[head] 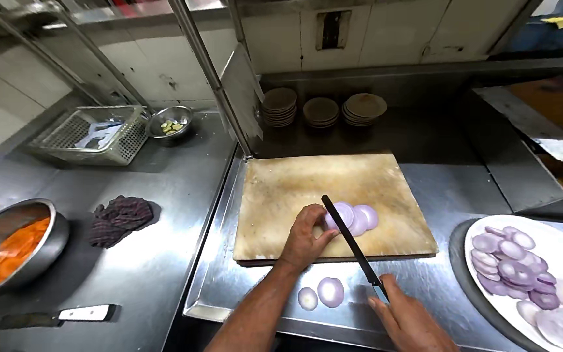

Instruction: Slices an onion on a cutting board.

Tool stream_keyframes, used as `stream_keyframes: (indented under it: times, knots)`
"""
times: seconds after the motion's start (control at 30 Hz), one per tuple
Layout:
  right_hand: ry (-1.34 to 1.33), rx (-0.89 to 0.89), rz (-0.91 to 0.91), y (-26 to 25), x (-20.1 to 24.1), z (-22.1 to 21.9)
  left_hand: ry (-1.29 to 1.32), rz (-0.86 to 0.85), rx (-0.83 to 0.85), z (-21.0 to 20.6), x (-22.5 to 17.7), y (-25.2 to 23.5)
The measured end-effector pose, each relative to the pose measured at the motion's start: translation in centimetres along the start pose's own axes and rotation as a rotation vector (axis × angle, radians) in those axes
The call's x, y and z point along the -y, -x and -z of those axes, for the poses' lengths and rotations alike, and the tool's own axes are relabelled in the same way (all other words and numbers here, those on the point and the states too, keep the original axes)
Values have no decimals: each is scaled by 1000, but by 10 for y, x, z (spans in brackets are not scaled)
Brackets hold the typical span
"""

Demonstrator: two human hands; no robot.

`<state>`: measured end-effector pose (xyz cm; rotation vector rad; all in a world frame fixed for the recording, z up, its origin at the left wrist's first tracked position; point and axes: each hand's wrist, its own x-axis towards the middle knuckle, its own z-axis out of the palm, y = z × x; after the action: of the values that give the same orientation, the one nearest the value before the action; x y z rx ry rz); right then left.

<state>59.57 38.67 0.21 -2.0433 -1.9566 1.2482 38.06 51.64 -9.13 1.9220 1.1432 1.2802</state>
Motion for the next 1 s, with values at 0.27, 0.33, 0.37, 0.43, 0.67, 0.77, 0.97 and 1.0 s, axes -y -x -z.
stream_keyframes:
  times: [0.27, 0.33, 0.37, 0.43, 0.67, 0.77, 0.97, 1.0]
  knots:
    - [90, 21, -58, 0, 8, 0, -1, 10, 2, 1, 1, -1]
    - [110, 22, -72, -5, 13, 0, -10, 26, 15, 2, 1, -2]
    - [117, 31, -82, -9, 17, 1, -12, 31, 19, 3, 0, -2]
    - [116, 57, -95, -18, 22, 2, 19, 45, 27, 4, 0, -2]
    - [64, 73, -53, -20, 25, 5, 77, 94, 24, 7, -2, -3]
    - [52, 97, -52, -29, 30, 5, 93, 111, 20, 7, -1, -4]
    - [112, 110, -96, -44, 43, 2, 111, 130, 6, 7, -1, -5]
    - [119, 94, -91, -44, 43, 1, 100, 130, 3, 6, -2, -5]
